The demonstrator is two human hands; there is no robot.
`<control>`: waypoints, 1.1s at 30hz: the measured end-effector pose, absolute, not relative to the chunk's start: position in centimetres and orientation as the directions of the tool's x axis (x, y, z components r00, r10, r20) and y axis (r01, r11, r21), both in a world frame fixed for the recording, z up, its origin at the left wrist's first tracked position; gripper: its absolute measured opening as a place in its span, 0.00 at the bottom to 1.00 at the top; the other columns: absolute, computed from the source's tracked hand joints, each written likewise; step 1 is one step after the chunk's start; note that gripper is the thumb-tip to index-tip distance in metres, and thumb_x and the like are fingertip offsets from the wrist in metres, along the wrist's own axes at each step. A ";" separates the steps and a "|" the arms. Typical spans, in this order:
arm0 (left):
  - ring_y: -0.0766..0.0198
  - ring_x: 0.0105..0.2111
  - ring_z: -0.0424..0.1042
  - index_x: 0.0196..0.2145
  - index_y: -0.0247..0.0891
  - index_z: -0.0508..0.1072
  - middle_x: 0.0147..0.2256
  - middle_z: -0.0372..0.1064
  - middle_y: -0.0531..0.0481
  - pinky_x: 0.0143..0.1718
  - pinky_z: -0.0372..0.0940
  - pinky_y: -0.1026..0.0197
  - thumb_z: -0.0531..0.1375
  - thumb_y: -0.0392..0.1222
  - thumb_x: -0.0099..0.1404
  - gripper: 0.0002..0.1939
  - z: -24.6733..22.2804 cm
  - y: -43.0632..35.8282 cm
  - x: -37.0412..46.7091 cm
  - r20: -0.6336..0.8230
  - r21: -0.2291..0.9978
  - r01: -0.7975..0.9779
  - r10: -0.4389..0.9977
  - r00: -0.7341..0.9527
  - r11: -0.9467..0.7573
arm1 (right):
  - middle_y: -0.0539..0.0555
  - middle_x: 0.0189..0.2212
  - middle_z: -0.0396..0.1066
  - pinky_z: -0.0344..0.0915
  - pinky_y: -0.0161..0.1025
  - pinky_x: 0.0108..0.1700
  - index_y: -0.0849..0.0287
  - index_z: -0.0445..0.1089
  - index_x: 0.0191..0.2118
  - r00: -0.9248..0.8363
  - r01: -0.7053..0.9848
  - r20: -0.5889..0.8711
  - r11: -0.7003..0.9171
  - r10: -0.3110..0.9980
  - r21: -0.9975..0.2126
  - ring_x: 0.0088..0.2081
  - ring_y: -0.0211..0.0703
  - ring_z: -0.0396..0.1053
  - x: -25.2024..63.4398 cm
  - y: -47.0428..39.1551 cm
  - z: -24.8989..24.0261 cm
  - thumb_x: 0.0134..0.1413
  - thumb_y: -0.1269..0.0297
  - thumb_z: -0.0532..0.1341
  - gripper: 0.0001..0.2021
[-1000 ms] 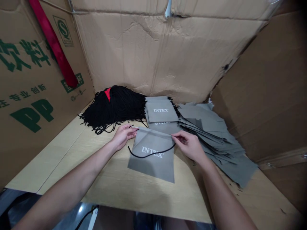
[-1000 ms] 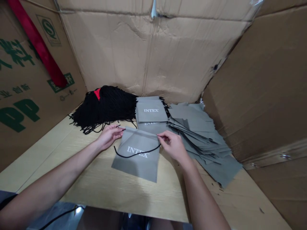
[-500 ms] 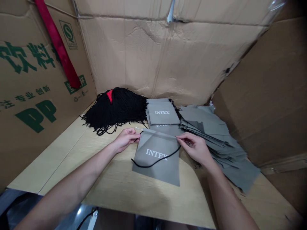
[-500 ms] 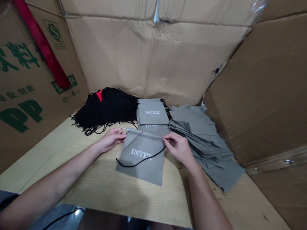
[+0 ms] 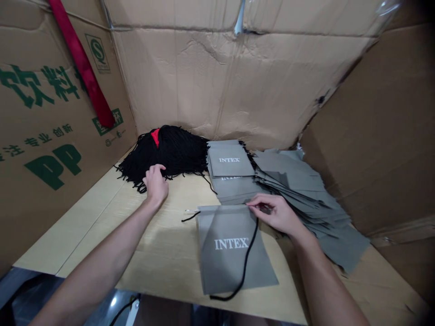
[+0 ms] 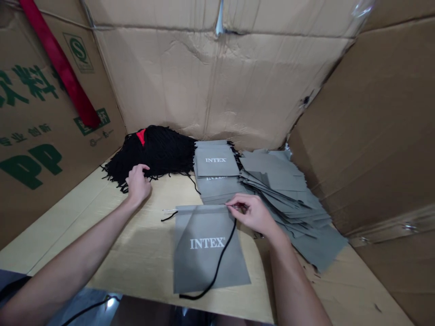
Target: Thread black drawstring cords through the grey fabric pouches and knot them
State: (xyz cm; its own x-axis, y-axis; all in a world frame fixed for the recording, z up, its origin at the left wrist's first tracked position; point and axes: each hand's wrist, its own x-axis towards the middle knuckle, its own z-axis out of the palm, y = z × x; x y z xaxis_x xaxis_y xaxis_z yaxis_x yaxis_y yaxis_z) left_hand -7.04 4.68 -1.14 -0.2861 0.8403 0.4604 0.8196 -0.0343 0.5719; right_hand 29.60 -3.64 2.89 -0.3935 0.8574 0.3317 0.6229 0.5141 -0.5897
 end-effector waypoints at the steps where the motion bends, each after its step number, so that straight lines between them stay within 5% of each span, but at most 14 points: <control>1: 0.46 0.50 0.61 0.44 0.40 0.67 0.49 0.64 0.40 0.47 0.57 0.46 0.54 0.23 0.54 0.21 -1.0 4.5 -6.8 0.493 0.562 0.825 0.828 -0.269 -0.066 | 0.55 0.29 0.75 0.66 0.37 0.31 0.59 0.75 0.31 -0.391 0.620 0.332 0.513 0.858 -0.594 0.28 0.41 0.69 29.6 -3.7 3.0 0.55 0.62 0.60 0.08; 3: 0.45 0.53 0.60 0.43 0.41 0.69 0.52 0.64 0.40 0.51 0.55 0.44 0.54 0.24 0.55 0.20 -0.9 4.1 -5.9 0.548 0.558 0.798 0.823 -0.148 -0.228 | 0.55 0.28 0.75 0.66 0.37 0.31 0.59 0.75 0.30 -0.396 0.613 0.333 0.517 0.856 -0.598 0.28 0.41 0.69 29.5 -3.8 3.2 0.54 0.63 0.61 0.08; 6: 0.50 0.52 0.64 0.44 0.43 0.73 0.49 0.69 0.42 0.56 0.55 0.48 0.57 0.30 0.60 0.15 -1.1 3.3 -3.4 0.507 0.601 0.536 0.801 0.318 -0.593 | 0.54 0.27 0.75 0.65 0.36 0.30 0.59 0.76 0.29 -0.411 0.612 0.336 0.530 0.847 -0.587 0.27 0.40 0.69 29.1 -3.9 3.4 0.52 0.64 0.62 0.07; 8: 0.53 0.54 0.65 0.46 0.44 0.74 0.51 0.70 0.43 0.58 0.54 0.52 0.59 0.34 0.61 0.16 -1.5 3.0 -1.6 0.459 0.648 0.338 0.704 0.541 -0.682 | 0.54 0.26 0.74 0.64 0.35 0.30 0.59 0.76 0.29 -0.419 0.616 0.334 0.535 0.844 -0.578 0.26 0.39 0.68 28.9 -3.9 3.5 0.52 0.65 0.62 0.06; 10: 0.54 0.57 0.63 0.49 0.45 0.73 0.54 0.69 0.44 0.60 0.52 0.53 0.60 0.36 0.62 0.17 -1.9 2.8 -0.1 0.428 0.706 0.255 0.686 0.589 -0.660 | 0.53 0.26 0.74 0.64 0.35 0.30 0.59 0.76 0.29 -0.417 0.624 0.336 0.535 0.845 -0.570 0.26 0.39 0.68 28.7 -3.9 3.5 0.52 0.65 0.62 0.06; 15: 0.53 0.50 0.67 0.45 0.46 0.77 0.47 0.73 0.44 0.58 0.53 0.54 0.62 0.37 0.59 0.15 -2.5 3.2 1.3 0.366 0.782 0.265 0.759 0.538 -0.564 | 0.54 0.24 0.73 0.62 0.34 0.28 0.60 0.76 0.29 -0.384 0.653 0.345 0.516 0.857 -0.554 0.25 0.38 0.66 28.4 -3.9 3.5 0.51 0.61 0.63 0.08; 22: 0.51 0.42 0.65 0.26 0.44 0.79 0.31 0.73 0.44 0.55 0.54 0.52 0.65 0.40 0.56 0.02 -2.7 2.9 0.3 0.384 0.796 0.322 0.839 0.386 -0.513 | 0.54 0.25 0.74 0.64 0.36 0.29 0.59 0.76 0.30 -0.359 0.654 0.369 0.513 0.857 -0.556 0.25 0.39 0.66 28.8 -3.7 3.0 0.52 0.59 0.63 0.09; 29: 0.57 0.38 0.70 0.34 0.41 0.80 0.37 0.76 0.47 0.44 0.62 0.60 0.63 0.41 0.60 0.06 -1.0 1.4 -1.3 0.341 0.936 0.077 0.939 0.043 -0.344 | 0.56 0.30 0.75 0.63 0.38 0.28 0.59 0.75 0.32 -0.143 0.700 0.574 0.492 0.806 -0.517 0.27 0.40 0.67 29.7 -3.5 2.7 0.53 0.60 0.63 0.08; 33: 0.60 0.37 0.72 0.37 0.40 0.80 0.36 0.76 0.48 0.40 0.63 0.62 0.62 0.41 0.61 0.08 -1.2 1.7 -1.1 0.341 0.937 0.081 0.940 0.004 -0.340 | 0.56 0.29 0.75 0.62 0.38 0.28 0.59 0.74 0.32 -0.091 0.734 0.623 0.475 0.777 -0.486 0.26 0.40 0.66 29.7 -3.3 2.6 0.53 0.61 0.64 0.07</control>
State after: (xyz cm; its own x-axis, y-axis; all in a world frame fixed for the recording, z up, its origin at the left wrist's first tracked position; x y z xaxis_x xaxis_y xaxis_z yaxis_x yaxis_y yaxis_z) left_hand -1.11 1.68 -1.24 0.0041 0.9401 0.3408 0.0810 -0.3399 0.9369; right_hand 29.74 -3.28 2.61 -0.0905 0.7773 0.6226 0.7338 0.4747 -0.4860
